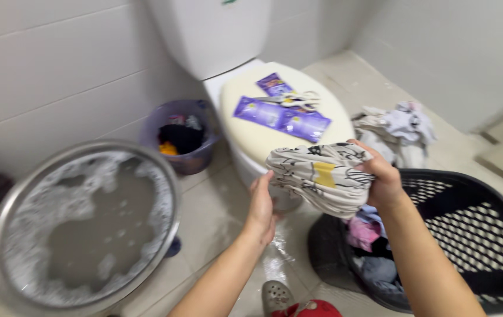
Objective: The person hand washes a dark gray garment in a metal basin filled with soapy water, then wrings it out and places it on a pile of other clothes. They then pick up a white garment from a laundry basket and begin washing it in the same basin.
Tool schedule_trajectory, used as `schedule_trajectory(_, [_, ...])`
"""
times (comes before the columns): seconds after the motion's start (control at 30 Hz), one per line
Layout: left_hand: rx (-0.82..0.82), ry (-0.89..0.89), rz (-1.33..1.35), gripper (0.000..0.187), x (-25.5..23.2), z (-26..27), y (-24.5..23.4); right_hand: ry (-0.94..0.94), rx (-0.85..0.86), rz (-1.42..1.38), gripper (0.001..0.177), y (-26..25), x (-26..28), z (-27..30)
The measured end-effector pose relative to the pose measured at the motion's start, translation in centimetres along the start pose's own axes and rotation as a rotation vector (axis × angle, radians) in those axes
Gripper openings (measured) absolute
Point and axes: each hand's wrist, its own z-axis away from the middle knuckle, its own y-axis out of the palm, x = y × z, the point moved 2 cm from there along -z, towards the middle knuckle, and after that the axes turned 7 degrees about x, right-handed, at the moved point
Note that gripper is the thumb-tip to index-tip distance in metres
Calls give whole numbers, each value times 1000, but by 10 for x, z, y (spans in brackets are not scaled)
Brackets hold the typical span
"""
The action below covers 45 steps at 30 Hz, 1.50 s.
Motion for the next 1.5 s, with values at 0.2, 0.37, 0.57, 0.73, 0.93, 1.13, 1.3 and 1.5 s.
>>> schedule_trajectory(0.2, [267, -7, 219, 81, -36, 25, -51, 200, 8, 47, 63, 51, -82, -62])
schedule_trajectory(0.37, [254, 163, 302, 52, -59, -5, -123, 317, 417, 635, 42, 125, -129, -85])
schedule_trajectory(0.57, [-183, 520, 264, 34, -76, -52, -225, 316, 548, 732, 44, 188, -146, -97])
schedule_trajectory(0.73, [-538, 775, 202, 82, -112, -65, -290, 387, 511, 818, 47, 180, -153, -99])
schedule_trajectory(0.93, [-846, 358, -82, 120, -152, -37, -311, 469, 465, 816, 43, 156, -159, -95])
schedule_trajectory(1.13, [-721, 542, -365, 76, -168, -57, -297, 443, 441, 819, 42, 143, -154, -87])
schedule_trajectory(1.3, [-550, 691, -526, 55, -153, -78, -236, 433, 403, 789, 41, 128, -143, -75])
schedule_trajectory(1.5, [-304, 707, -560, 46, -121, -79, -143, 390, 304, 725, 40, 90, -119, -50])
